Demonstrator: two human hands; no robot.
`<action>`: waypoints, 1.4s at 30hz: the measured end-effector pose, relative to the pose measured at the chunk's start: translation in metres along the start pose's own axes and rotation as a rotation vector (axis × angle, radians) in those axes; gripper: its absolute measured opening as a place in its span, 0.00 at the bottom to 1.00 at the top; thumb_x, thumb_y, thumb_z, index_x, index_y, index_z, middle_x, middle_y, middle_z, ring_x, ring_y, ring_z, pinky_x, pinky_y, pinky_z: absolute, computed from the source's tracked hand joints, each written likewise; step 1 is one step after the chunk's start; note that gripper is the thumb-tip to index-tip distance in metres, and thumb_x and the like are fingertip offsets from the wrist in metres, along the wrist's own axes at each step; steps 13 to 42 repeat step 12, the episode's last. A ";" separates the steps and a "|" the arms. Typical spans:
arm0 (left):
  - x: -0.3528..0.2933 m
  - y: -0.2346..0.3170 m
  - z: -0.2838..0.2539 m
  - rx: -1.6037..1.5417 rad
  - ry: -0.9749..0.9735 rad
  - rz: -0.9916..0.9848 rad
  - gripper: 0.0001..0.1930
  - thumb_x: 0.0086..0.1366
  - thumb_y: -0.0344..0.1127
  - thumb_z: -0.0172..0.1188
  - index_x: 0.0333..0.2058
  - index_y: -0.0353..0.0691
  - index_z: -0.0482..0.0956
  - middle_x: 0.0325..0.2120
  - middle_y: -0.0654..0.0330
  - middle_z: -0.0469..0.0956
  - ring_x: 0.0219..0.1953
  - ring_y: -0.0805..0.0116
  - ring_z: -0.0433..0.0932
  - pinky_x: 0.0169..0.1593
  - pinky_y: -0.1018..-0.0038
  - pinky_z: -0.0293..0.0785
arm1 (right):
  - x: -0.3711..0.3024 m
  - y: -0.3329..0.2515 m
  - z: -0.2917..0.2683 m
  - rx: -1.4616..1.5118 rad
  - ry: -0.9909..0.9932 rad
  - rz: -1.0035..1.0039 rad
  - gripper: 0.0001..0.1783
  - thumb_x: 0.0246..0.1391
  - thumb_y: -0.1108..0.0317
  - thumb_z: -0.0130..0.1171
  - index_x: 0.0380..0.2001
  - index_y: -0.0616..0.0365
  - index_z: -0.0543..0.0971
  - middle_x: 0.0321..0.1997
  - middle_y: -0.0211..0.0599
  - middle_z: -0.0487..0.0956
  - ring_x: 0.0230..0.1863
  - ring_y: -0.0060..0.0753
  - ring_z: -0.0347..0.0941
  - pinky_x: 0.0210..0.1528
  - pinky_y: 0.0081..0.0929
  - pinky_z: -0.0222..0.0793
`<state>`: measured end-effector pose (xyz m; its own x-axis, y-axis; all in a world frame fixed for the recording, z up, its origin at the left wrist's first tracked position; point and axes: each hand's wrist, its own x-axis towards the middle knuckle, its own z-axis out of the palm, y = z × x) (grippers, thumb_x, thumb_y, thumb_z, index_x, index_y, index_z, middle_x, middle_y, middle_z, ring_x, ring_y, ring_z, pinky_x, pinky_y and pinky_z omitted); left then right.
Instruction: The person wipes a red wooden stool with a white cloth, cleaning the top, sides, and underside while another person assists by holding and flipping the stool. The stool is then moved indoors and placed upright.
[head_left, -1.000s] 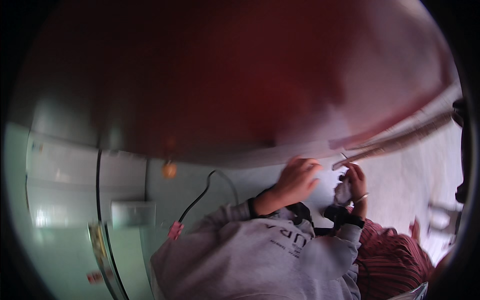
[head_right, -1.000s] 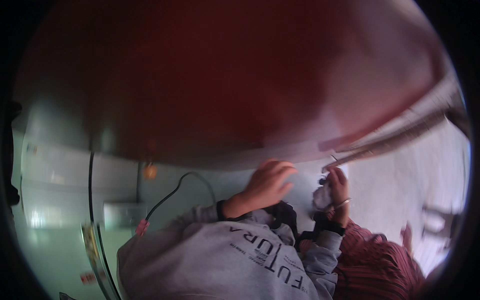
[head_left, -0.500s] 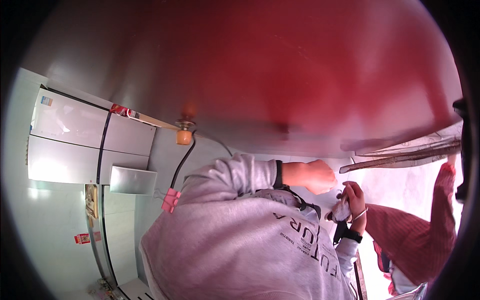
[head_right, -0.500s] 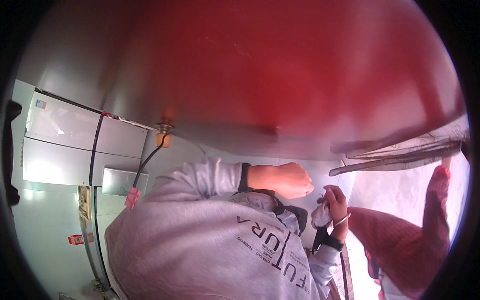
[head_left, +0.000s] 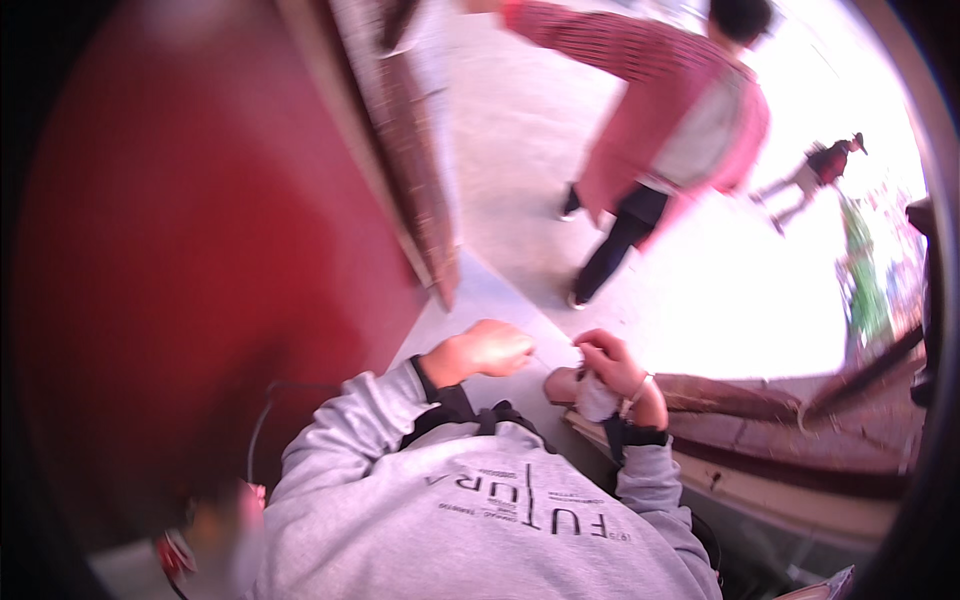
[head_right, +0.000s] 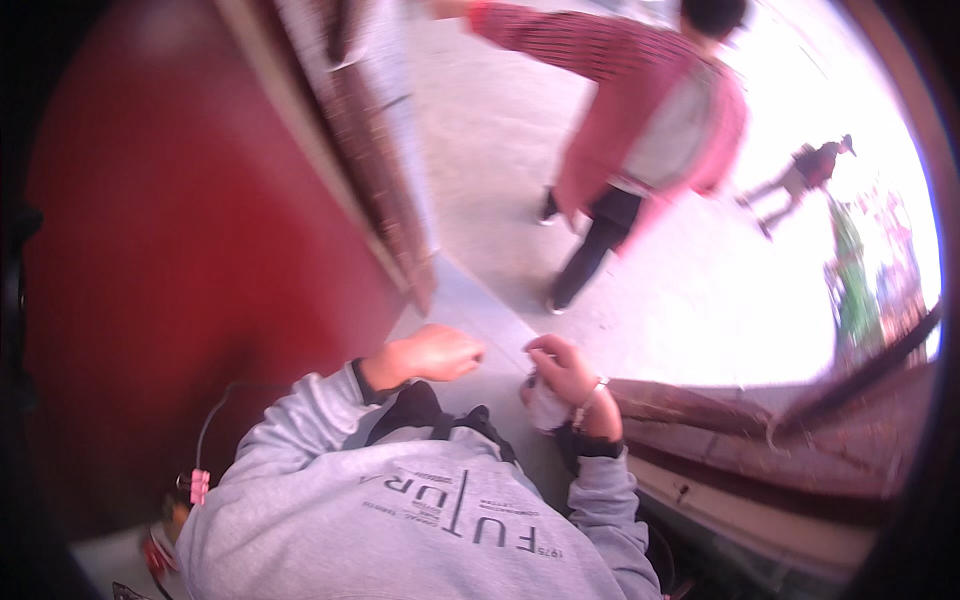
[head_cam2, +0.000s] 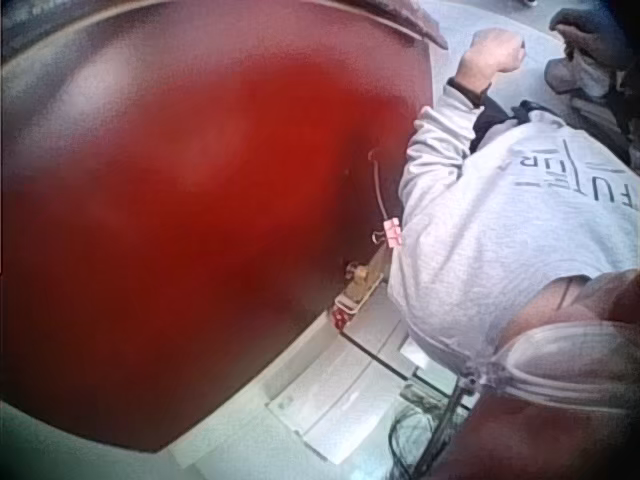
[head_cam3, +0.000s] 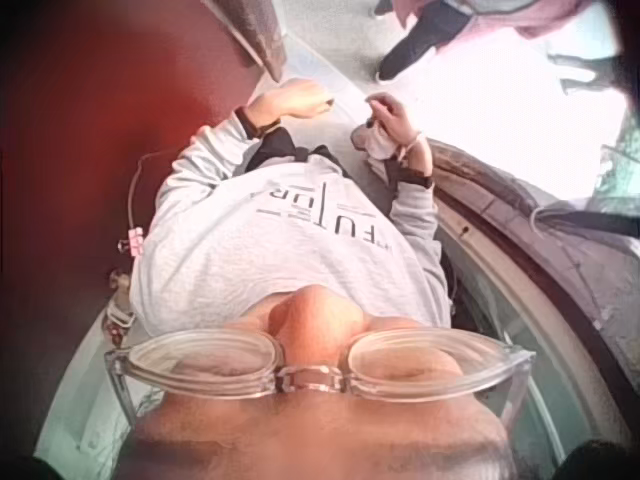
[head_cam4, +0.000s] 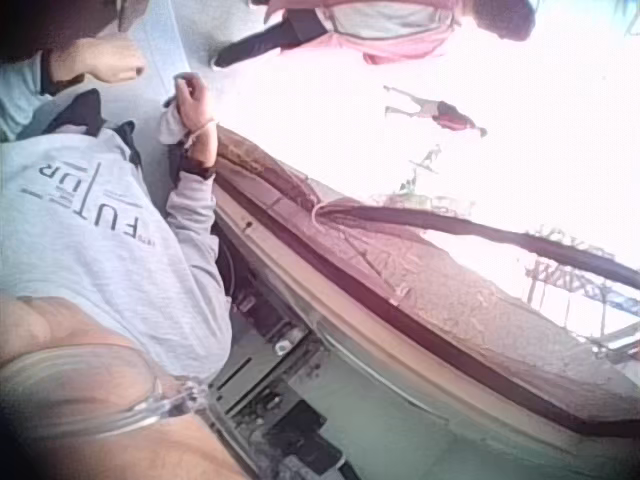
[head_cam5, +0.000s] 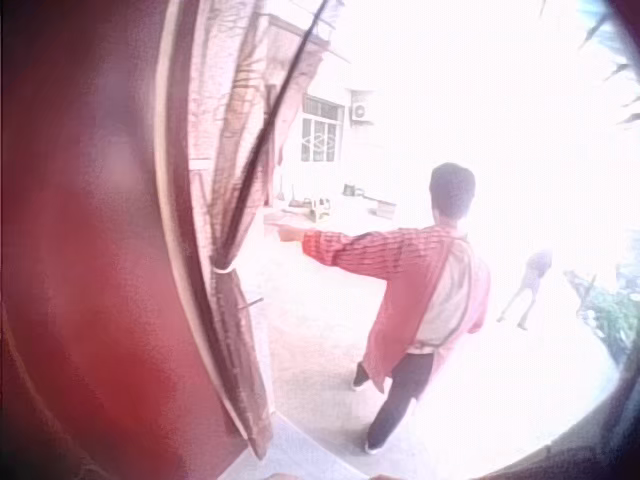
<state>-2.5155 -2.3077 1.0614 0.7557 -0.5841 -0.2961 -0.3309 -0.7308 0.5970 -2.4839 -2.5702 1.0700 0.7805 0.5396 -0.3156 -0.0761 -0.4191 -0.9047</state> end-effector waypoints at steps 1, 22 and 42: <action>0.029 -0.004 -0.008 0.034 -0.064 0.042 0.08 0.58 0.36 0.53 0.30 0.42 0.80 0.28 0.52 0.80 0.35 0.49 0.79 0.37 0.56 0.74 | 0.003 -0.001 -0.009 0.096 0.002 0.038 0.11 0.61 0.67 0.55 0.43 0.61 0.78 0.30 0.28 0.77 0.33 0.20 0.72 0.37 0.21 0.70; 0.230 -0.009 -0.039 0.213 -0.427 0.044 0.06 0.49 0.32 0.56 0.19 0.45 0.82 0.23 0.58 0.82 0.26 0.61 0.81 0.32 0.62 0.75 | 0.106 -0.138 -0.123 0.054 0.104 -0.203 0.10 0.63 0.73 0.48 0.42 0.63 0.77 0.27 0.28 0.76 0.29 0.16 0.72 0.33 0.18 0.70; 0.230 -0.009 -0.039 0.213 -0.427 0.044 0.06 0.49 0.32 0.56 0.19 0.45 0.82 0.23 0.58 0.82 0.26 0.61 0.81 0.32 0.62 0.75 | 0.106 -0.138 -0.123 0.054 0.104 -0.203 0.10 0.63 0.73 0.48 0.42 0.63 0.77 0.27 0.28 0.76 0.29 0.16 0.72 0.33 0.18 0.70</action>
